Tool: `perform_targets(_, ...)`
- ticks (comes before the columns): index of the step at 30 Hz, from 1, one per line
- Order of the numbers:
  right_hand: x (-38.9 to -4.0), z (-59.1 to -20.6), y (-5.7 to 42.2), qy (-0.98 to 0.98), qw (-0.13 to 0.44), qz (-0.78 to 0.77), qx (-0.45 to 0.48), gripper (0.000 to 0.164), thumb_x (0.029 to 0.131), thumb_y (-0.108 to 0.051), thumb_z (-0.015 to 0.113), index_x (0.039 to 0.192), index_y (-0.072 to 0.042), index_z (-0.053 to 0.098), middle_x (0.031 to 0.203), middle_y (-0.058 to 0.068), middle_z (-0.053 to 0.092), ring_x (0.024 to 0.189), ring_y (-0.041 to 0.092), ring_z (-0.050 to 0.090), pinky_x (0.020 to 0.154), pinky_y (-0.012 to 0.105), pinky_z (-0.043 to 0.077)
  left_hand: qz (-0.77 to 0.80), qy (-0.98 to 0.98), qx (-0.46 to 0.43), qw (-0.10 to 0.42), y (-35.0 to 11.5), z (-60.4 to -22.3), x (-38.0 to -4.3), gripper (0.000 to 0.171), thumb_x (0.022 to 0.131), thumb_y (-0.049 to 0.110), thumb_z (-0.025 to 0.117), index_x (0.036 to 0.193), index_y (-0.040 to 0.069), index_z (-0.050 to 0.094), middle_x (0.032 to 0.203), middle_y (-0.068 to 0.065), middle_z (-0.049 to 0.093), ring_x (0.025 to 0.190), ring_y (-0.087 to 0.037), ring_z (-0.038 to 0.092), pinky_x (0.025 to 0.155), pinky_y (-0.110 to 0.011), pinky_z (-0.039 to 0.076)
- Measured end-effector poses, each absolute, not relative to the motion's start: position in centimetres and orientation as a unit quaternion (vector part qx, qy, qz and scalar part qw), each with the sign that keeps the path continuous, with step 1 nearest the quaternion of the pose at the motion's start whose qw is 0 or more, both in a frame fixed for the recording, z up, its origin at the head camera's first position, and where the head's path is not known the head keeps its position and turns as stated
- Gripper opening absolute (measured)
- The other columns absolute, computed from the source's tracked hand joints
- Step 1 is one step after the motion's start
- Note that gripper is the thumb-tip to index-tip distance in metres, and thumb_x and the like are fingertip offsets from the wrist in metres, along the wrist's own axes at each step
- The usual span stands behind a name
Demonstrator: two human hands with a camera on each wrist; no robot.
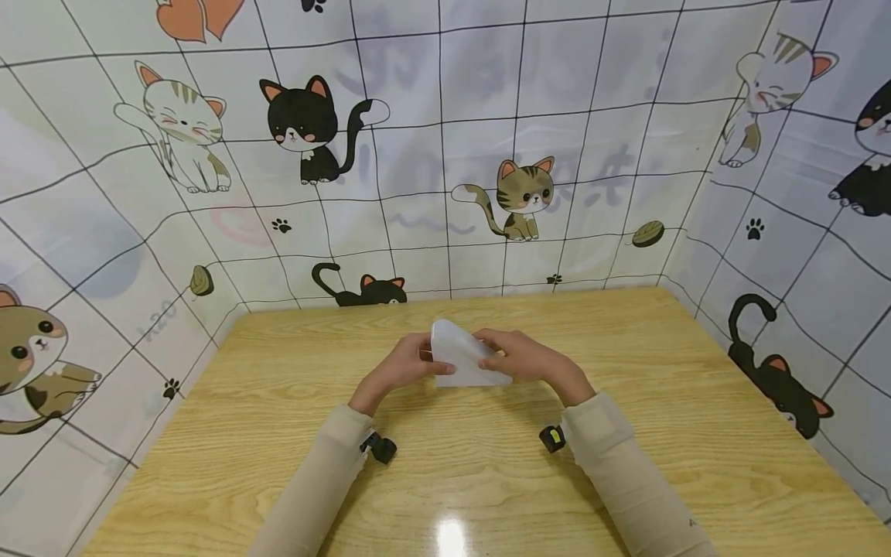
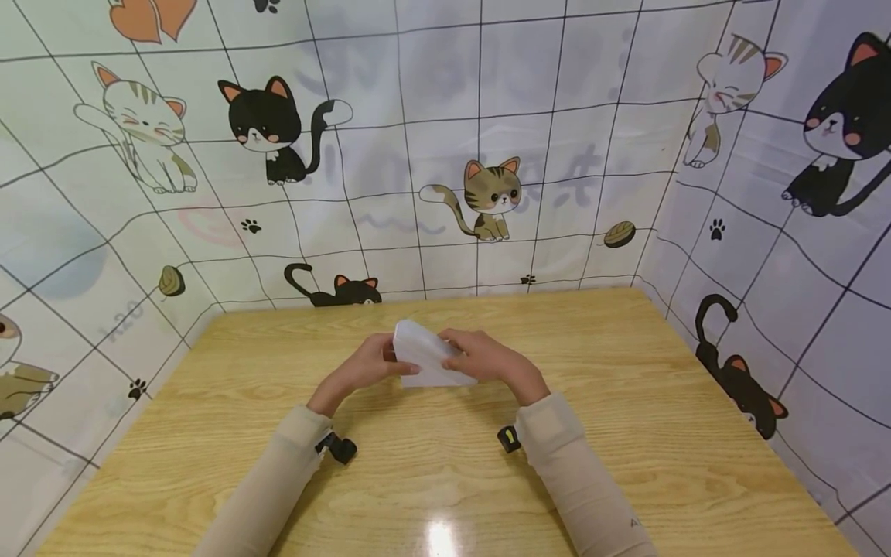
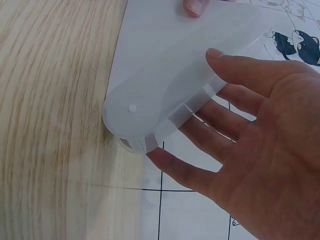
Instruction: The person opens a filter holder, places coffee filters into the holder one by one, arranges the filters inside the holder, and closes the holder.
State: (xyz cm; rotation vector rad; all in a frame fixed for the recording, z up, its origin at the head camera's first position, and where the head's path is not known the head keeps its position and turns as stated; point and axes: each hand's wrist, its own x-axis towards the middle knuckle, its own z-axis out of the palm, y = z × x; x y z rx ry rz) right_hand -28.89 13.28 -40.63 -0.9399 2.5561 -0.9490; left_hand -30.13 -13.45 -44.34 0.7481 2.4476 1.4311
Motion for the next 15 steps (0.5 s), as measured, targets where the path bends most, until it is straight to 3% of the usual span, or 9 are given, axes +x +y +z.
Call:
perform_targets(5,-28.8,-40.5,13.1,0.884,0.120,-0.315,-0.323,0.044,0.105,-0.020,0.061,0.147,-0.012,0.051,0.137,0.017,0.066,0.119,0.029,0.066,0.092,0.045,0.056,0.482,0.833,0.253,0.102,-13.5,-44.1,-30.2,0.039,0.089,0.015,0.083,0.126,0.009,0.069,0.118,-0.011,0.075,0.099,-0.022,0.076,0.082,-0.034,0.061)
perform_targets(9,-28.3,-40.2,13.3,0.894,0.142,-0.301,-0.299,0.062,0.099,-0.022,0.070,0.154,-0.013,0.043,0.146,0.018,0.060,0.126,0.031,0.062,0.100,0.049,0.053,0.472,0.829,0.272,0.122,-13.5,-44.0,-30.2,0.044,0.089,0.015,0.083,0.129,0.007,0.067,0.119,-0.012,0.075,0.100,-0.020,0.075,0.084,-0.034,0.061)
perform_targets(12,-27.9,-39.8,14.0,0.891,0.170,-0.295,-0.299,0.080,0.094,-0.019,0.074,0.161,-0.012,0.030,0.157,0.021,0.047,0.139,0.039,0.053,0.109,0.057,0.046,0.459,0.824,0.295,0.156,-14.1,-43.8,-30.2,0.055,0.087,0.016,0.085,0.136,0.007,0.061,0.128,-0.013,0.071,0.112,-0.025,0.072,0.097,-0.041,0.058)
perform_targets(15,-28.0,-39.3,15.3,0.873,0.199,-0.314,-0.315,0.088,0.091,-0.011,0.067,0.165,-0.009,0.018,0.165,0.024,0.033,0.149,0.045,0.038,0.115,0.064,0.037,0.445,0.822,0.299,0.190,-15.5,-43.1,-30.1,0.069,0.085,0.015,0.087,0.145,0.007,0.054,0.144,-0.015,0.062,0.133,-0.033,0.060,0.111,-0.052,0.048)
